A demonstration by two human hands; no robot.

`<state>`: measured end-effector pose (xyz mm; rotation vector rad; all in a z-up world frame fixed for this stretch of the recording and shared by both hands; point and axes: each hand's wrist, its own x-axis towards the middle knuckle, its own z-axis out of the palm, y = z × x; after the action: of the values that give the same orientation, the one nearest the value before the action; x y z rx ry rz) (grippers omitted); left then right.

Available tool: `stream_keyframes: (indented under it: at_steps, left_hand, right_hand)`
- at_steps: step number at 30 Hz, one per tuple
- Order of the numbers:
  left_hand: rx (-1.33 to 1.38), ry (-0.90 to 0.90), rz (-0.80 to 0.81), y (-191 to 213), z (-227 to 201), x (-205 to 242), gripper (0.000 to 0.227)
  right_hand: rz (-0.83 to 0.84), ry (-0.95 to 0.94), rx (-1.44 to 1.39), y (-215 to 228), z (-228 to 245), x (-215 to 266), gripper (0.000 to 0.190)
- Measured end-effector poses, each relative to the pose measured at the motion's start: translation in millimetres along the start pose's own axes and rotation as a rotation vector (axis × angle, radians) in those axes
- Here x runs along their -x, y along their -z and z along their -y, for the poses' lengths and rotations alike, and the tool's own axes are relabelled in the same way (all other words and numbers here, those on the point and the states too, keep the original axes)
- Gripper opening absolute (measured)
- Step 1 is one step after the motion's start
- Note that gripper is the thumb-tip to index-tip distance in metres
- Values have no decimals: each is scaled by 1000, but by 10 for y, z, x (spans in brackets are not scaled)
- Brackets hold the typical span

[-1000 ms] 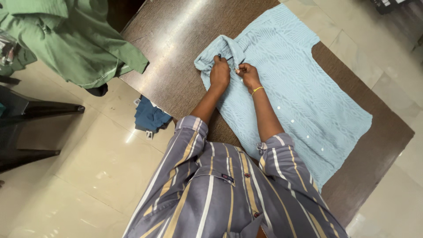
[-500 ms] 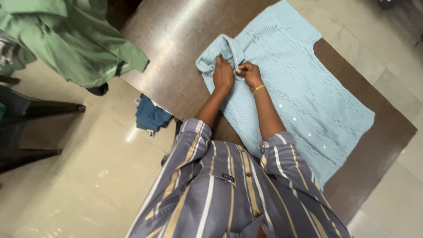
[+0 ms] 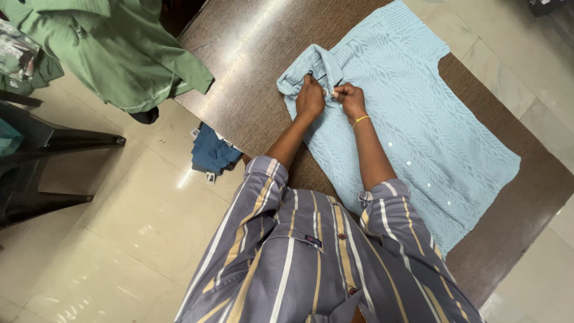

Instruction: The person buttons and folds a light-blue long-sleeved shirt on a table.

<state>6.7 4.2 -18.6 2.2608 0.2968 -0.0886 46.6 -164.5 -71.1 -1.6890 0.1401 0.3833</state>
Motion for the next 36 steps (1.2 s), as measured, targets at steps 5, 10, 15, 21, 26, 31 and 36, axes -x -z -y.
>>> stream_keyframes:
  at_steps: [5,10,15,21,26,31,36]
  left_hand:
    - [-333,-185,-37,-248,48,11,26]
    - [-161,-24,29,-27,-80,23,22]
    - [-95,-8,-67,97,-204,187,24]
    - [24,88,-87,158,-296,194,17]
    - [50,75,-138,29,-146,164,13]
    - [101,-38,-246,42,-158,37,11]
    - [86,103,-104,130,-169,93,14]
  right_hand:
    - [15,57,-55,-21,-44,-27,8]
    - [5,59,-25,-54,-77,-19,8]
    - [81,152,25,27,-90,5,4]
    - [86,10,11,37,4,-15,7]
    - [79,122,80,-59,83,37,7]
    - [84,130,61,-107,316,101,5]
    - [67,35,26,-141,332,98,5]
